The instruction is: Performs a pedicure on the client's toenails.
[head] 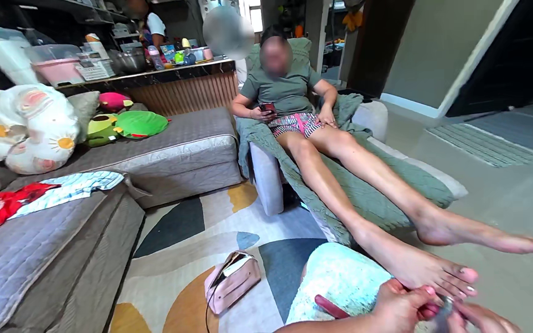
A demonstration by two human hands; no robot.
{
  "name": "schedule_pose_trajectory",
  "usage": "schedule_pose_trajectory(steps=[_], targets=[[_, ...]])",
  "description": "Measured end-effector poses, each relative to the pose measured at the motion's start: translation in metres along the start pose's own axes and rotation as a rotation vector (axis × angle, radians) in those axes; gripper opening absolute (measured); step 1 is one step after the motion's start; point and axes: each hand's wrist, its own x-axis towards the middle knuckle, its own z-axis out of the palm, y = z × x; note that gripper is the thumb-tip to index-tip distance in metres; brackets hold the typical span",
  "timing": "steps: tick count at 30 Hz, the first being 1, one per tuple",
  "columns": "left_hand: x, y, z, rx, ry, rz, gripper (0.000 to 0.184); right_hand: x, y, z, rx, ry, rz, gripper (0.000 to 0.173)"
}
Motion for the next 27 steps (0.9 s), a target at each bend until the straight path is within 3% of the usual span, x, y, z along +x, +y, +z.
schedule_pose_trajectory(steps=[6, 12, 17, 27], targets=[[-0.004, 0.004, 0.001, 0.057, -0.021, 0.002, 0.015, -0.008, 0.004, 0.008, 0.003, 0.04, -0.015, 0.021], [-0.004, 0.005, 0.003, 0.054, 0.016, -0.025, 0.012, -0.016, -0.002, -0.007, 0.257, -0.073, 0.221, 0.029], [-0.004, 0.005, 0.002, 0.053, 0.041, -0.044, 0.014, -0.013, -0.001, -0.007, 0.489, -0.089, 0.434, 0.021], [-0.005, 0.006, 0.002, 0.03, 0.052, -0.044, 0.014, -0.007, -0.004, 0.006, 0.631, 0.033, 0.572, 0.016]])
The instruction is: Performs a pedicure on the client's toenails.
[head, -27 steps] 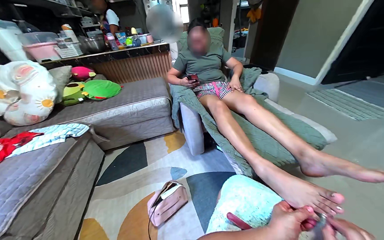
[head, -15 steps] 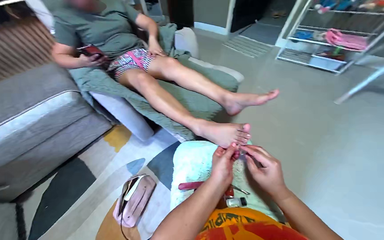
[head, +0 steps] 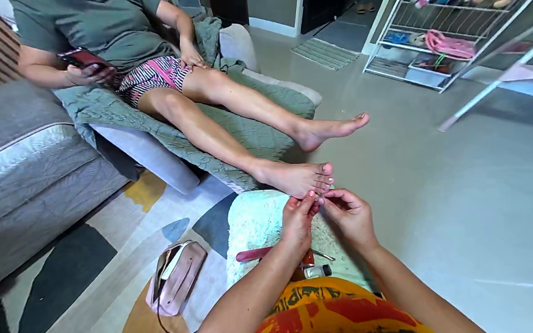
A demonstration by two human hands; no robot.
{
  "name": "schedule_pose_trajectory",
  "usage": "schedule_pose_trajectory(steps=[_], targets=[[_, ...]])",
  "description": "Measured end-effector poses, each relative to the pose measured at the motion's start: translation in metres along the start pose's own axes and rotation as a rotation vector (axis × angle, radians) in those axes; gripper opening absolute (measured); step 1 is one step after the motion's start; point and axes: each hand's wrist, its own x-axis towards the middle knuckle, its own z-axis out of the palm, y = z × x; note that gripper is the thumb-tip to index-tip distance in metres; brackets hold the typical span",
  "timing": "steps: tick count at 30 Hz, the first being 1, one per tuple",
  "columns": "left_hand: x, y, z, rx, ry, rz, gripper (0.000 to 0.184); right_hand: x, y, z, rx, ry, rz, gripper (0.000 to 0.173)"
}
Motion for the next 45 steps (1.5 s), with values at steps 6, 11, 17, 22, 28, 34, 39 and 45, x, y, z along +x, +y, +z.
schedule_pose_trajectory(steps=[6, 11, 17, 22, 28, 34, 39, 45], targets=[[-0.001, 0.001, 0.001, -0.004, -0.001, -0.003, 0.015, 0.011, -0.003, 0.003, 0.158, 0.039, 0.192, 0.008], [-0.003, 0.001, 0.003, 0.009, 0.014, 0.011, 0.014, 0.007, -0.007, -0.005, 0.198, 0.018, 0.27, 0.006], [-0.003, -0.001, 0.005, 0.015, 0.029, 0.039, 0.015, 0.0, 0.003, -0.008, -0.06, -0.061, -0.155, 0.008], [-0.002, 0.002, 0.0, 0.013, -0.011, 0.034, 0.016, 0.003, 0.011, -0.007, -0.155, -0.09, -0.241, 0.009], [-0.005, 0.003, -0.003, 0.049, -0.096, 0.038, 0.024, 0.007, 0.017, -0.001, -0.144, -0.051, -0.248, 0.01], [-0.009, 0.008, -0.001, 0.022, -0.045, 0.007, 0.027, 0.006, 0.005, -0.001, -0.024, -0.102, -0.122, 0.012], [-0.009, 0.01, 0.0, 0.042, -0.046, 0.011, 0.025, 0.003, 0.003, -0.006, 0.029, -0.119, -0.083, 0.013], [-0.006, 0.007, 0.001, 0.054, -0.05, 0.012, 0.024, 0.006, 0.007, -0.002, -0.075, -0.087, -0.188, 0.012]])
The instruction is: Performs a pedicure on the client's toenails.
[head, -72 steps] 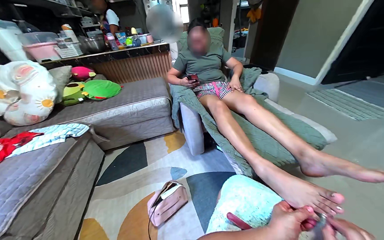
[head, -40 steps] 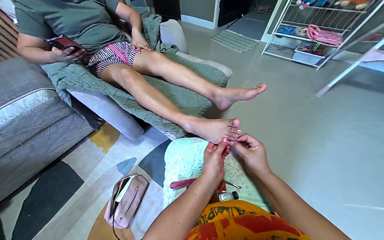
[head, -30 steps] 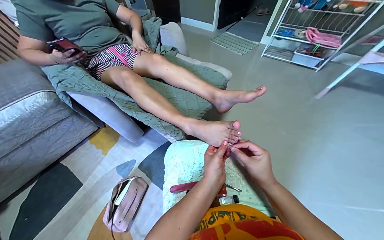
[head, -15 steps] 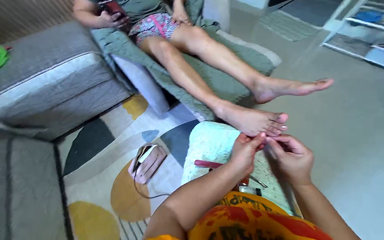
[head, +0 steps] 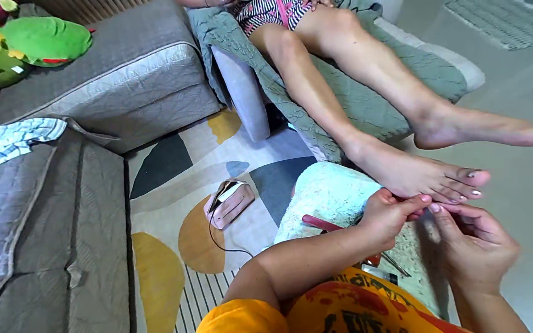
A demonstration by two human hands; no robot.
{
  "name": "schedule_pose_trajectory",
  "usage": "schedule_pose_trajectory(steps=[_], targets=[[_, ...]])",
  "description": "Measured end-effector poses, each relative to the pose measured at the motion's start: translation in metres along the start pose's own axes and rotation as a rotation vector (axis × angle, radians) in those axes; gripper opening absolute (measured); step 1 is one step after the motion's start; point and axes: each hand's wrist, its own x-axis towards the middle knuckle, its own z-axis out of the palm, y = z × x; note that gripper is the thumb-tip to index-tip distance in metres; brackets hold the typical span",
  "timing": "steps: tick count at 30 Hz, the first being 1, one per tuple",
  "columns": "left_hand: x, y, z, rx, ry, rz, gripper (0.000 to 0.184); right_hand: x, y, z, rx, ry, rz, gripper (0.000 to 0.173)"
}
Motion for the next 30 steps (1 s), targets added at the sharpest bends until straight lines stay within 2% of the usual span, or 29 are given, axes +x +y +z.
schedule_pose_trajectory(steps=[5, 9, 11, 15, 17, 18, 21, 23, 25, 30], targets=[[-0.001, 0.0, 0.001, 0.004, -0.003, -0.003, 0.025, -0.002, -0.002, 0.002, 0.191, 0.088, 0.197, 0.013], [-0.001, -0.001, 0.001, 0.009, 0.004, 0.006, 0.025, -0.005, -0.005, -0.002, 0.01, -0.001, 0.025, 0.011], [0.0, -0.001, 0.001, 0.014, 0.006, 0.002, 0.025, -0.001, -0.003, 0.0, 0.009, 0.018, 0.034, 0.011], [0.002, -0.001, 0.003, 0.034, 0.003, -0.001, 0.023, 0.005, -0.009, 0.008, 0.263, 0.144, 0.354, 0.014], [0.002, -0.003, 0.002, 0.033, -0.003, 0.007, 0.021, 0.003, -0.015, 0.007, 0.296, 0.16, 0.418, 0.012], [0.002, -0.004, 0.002, 0.031, -0.002, 0.011, 0.02, 0.0, -0.016, 0.007, 0.244, 0.142, 0.358, 0.009], [0.005, -0.006, 0.001, 0.033, 0.009, 0.017, 0.018, -0.004, -0.006, 0.003, -0.046, 0.068, 0.014, 0.007], [0.006, -0.007, 0.0, 0.043, 0.021, 0.014, 0.017, -0.003, 0.003, 0.002, -0.161, 0.065, -0.088, 0.009], [0.007, -0.007, 0.001, 0.049, 0.028, 0.016, 0.016, 0.002, 0.004, 0.005, -0.096, 0.101, 0.003, 0.007], [0.005, -0.004, 0.002, 0.038, 0.028, 0.013, 0.012, 0.011, -0.011, 0.004, 0.289, 0.161, 0.462, 0.005]])
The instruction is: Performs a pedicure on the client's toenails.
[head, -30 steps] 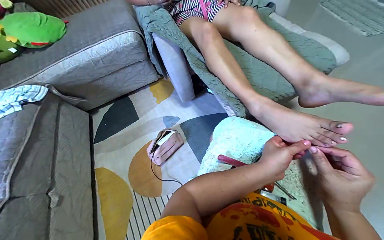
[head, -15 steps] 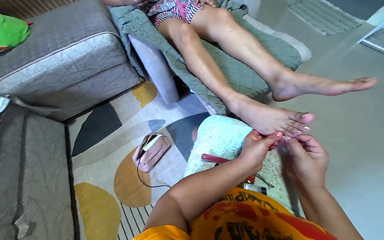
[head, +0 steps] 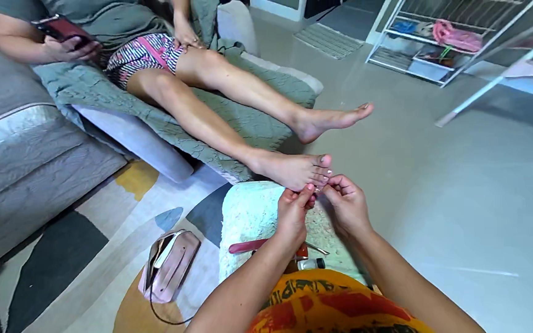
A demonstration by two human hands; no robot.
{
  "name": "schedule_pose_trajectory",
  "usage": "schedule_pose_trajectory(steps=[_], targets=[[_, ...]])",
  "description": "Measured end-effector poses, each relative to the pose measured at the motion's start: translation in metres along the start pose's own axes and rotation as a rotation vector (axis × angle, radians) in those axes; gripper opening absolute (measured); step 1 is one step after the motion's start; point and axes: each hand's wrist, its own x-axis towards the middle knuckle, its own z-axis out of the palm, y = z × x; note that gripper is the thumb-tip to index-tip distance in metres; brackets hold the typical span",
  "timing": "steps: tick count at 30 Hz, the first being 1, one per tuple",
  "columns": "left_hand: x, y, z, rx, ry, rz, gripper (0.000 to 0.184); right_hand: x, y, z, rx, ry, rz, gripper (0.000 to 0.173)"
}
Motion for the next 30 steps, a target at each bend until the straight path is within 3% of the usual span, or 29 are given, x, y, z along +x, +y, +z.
schedule_pose_trajectory(steps=[2, 4, 11, 14, 19, 25, 30], targets=[[-0.001, 0.0, -0.001, 0.004, 0.004, 0.003, 0.011, -0.004, -0.003, -0.006, 0.092, -0.028, 0.087, 0.003], [-0.001, 0.0, 0.0, 0.011, 0.008, 0.013, 0.012, -0.007, -0.002, -0.008, 0.086, -0.065, 0.041, 0.007], [0.002, -0.003, 0.001, 0.032, 0.041, 0.008, 0.013, 0.002, 0.024, -0.014, -0.373, -0.122, -0.532, 0.009], [0.001, -0.001, -0.001, 0.038, 0.035, 0.004, 0.012, 0.006, 0.024, -0.027, -0.51, -0.214, -0.672, 0.011], [0.0, 0.0, 0.0, 0.03, 0.028, 0.004, 0.012, 0.007, 0.017, -0.03, -0.329, -0.262, -0.546, 0.01], [0.002, -0.001, -0.002, 0.027, 0.028, -0.009, 0.011, 0.008, 0.022, -0.025, -0.535, -0.222, -0.672, 0.01], [-0.001, 0.002, -0.003, 0.007, 0.003, -0.015, 0.012, 0.009, 0.009, -0.029, -0.349, -0.284, -0.468, 0.009]])
